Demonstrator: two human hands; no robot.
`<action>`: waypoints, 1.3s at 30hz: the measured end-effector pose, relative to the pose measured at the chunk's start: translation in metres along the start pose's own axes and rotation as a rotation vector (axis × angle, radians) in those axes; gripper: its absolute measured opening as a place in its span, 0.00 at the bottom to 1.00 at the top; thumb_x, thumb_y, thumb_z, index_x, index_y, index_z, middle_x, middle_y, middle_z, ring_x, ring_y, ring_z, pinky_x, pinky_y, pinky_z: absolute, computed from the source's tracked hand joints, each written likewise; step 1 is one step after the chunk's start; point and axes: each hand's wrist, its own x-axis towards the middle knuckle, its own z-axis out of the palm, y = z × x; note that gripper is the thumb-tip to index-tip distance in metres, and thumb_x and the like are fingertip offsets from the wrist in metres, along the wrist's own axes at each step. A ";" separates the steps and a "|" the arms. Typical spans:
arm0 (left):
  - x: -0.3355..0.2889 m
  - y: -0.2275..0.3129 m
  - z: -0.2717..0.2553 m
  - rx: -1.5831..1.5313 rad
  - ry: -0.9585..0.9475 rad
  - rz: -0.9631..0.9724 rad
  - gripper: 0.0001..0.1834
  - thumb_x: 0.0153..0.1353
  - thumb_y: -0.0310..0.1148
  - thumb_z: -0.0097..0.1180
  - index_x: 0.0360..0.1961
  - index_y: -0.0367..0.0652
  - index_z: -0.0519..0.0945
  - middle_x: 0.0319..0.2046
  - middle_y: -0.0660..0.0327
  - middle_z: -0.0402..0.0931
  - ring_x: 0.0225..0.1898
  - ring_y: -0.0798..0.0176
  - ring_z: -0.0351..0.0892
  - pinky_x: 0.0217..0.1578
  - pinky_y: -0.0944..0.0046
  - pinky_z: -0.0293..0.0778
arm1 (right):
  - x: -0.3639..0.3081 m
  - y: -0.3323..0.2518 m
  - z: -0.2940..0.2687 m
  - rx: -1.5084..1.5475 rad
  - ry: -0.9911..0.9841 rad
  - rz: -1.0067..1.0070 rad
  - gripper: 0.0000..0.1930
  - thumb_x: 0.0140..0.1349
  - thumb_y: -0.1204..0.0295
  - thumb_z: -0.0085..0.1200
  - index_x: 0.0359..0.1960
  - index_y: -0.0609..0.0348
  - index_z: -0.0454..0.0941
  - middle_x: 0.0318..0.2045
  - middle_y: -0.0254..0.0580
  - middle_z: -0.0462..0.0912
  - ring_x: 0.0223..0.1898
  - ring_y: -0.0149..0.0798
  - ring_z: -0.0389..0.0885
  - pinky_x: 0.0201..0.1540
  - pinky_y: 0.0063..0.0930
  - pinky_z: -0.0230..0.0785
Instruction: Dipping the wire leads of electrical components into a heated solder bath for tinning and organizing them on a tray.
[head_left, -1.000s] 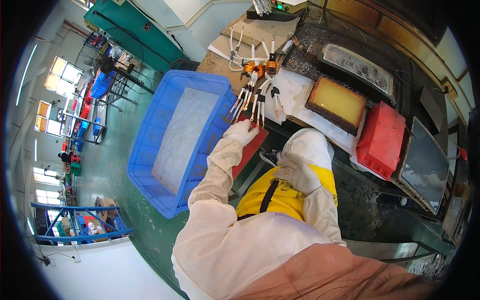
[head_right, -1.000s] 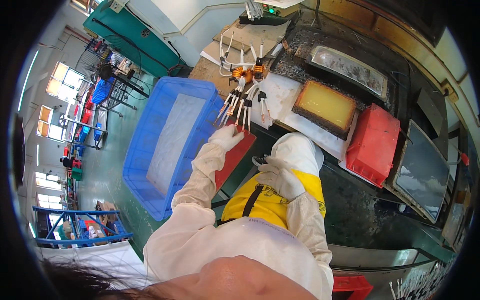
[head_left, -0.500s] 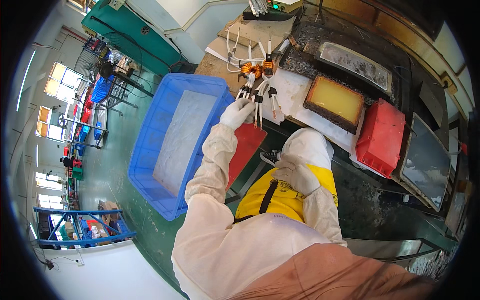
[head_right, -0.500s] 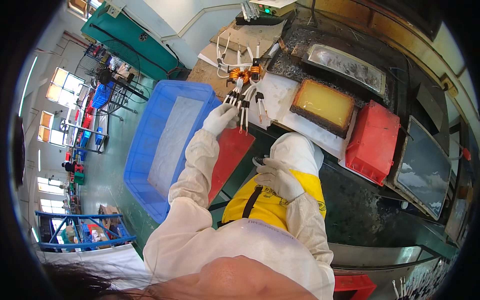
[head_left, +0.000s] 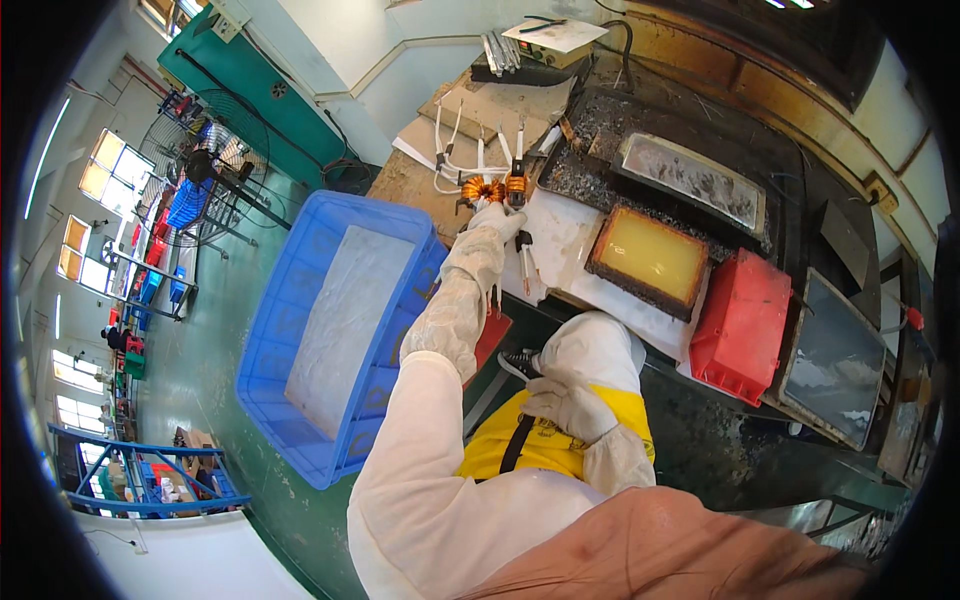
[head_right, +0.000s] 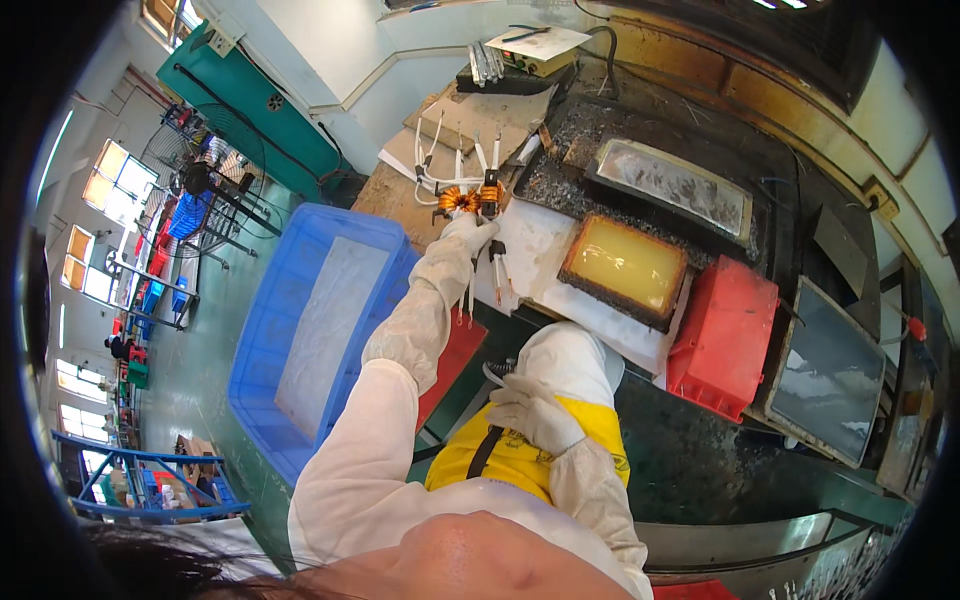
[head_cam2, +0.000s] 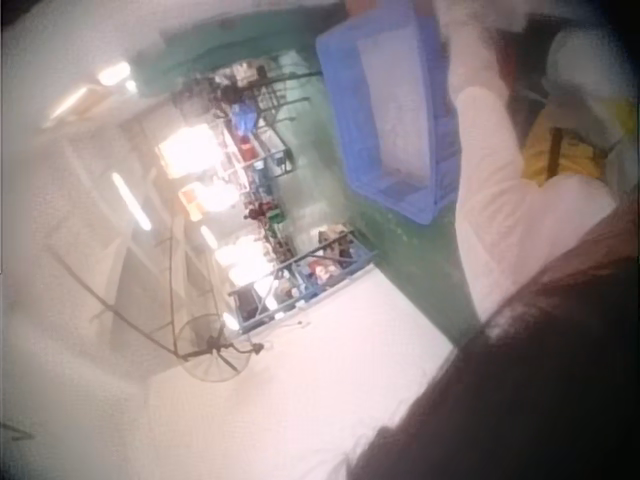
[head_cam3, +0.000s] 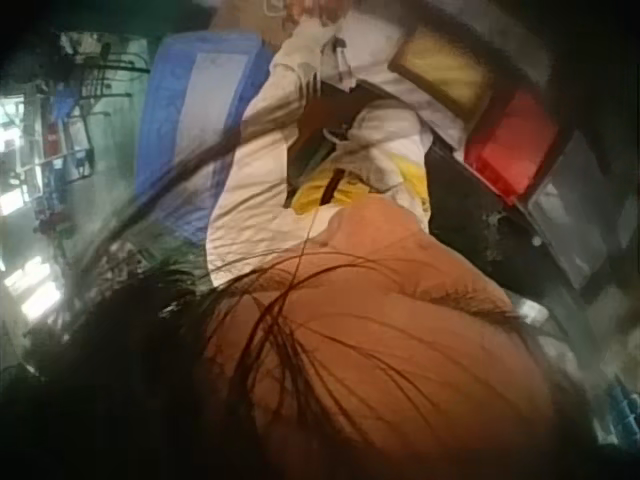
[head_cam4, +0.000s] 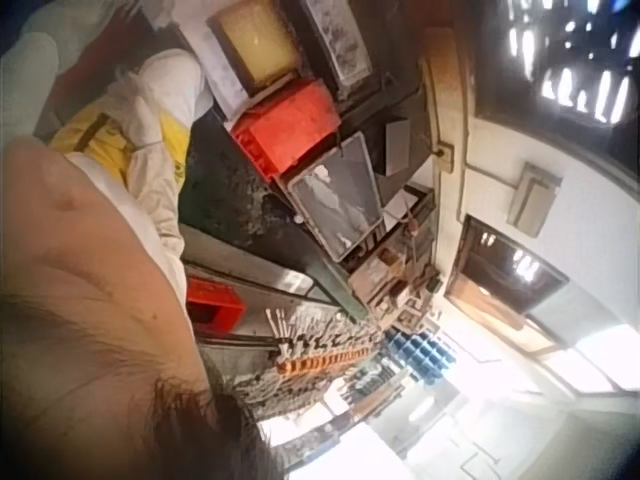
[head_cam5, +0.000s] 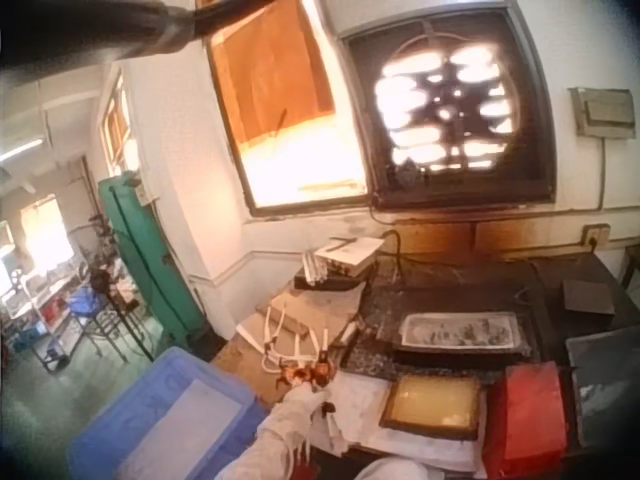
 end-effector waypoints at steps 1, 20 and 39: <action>0.004 0.002 0.001 0.033 -0.047 -0.057 0.32 0.49 0.57 0.55 0.49 0.46 0.80 0.44 0.48 0.81 0.51 0.48 0.79 0.54 0.54 0.70 | 0.001 0.000 0.000 -0.007 0.045 0.027 0.31 0.69 0.63 0.45 0.68 0.64 0.52 0.58 0.66 0.66 0.56 0.67 0.71 0.62 0.55 0.63; 0.027 -0.022 0.020 -0.929 -0.005 0.033 0.20 0.53 0.48 0.61 0.32 0.40 0.80 0.22 0.63 0.77 0.22 0.66 0.76 0.25 0.66 0.69 | 0.007 -0.007 -0.006 -0.083 0.073 0.090 0.34 0.68 0.60 0.48 0.69 0.64 0.50 0.60 0.62 0.66 0.58 0.62 0.71 0.63 0.54 0.63; -0.220 0.024 -0.030 -0.084 0.402 0.817 0.15 0.40 0.26 0.66 0.32 0.40 0.76 0.30 0.52 0.77 0.37 0.46 0.78 0.38 0.54 0.73 | -0.121 -0.106 0.099 -0.215 0.070 -0.883 0.17 0.71 0.60 0.46 0.52 0.59 0.74 0.49 0.49 0.79 0.48 0.47 0.81 0.53 0.53 0.73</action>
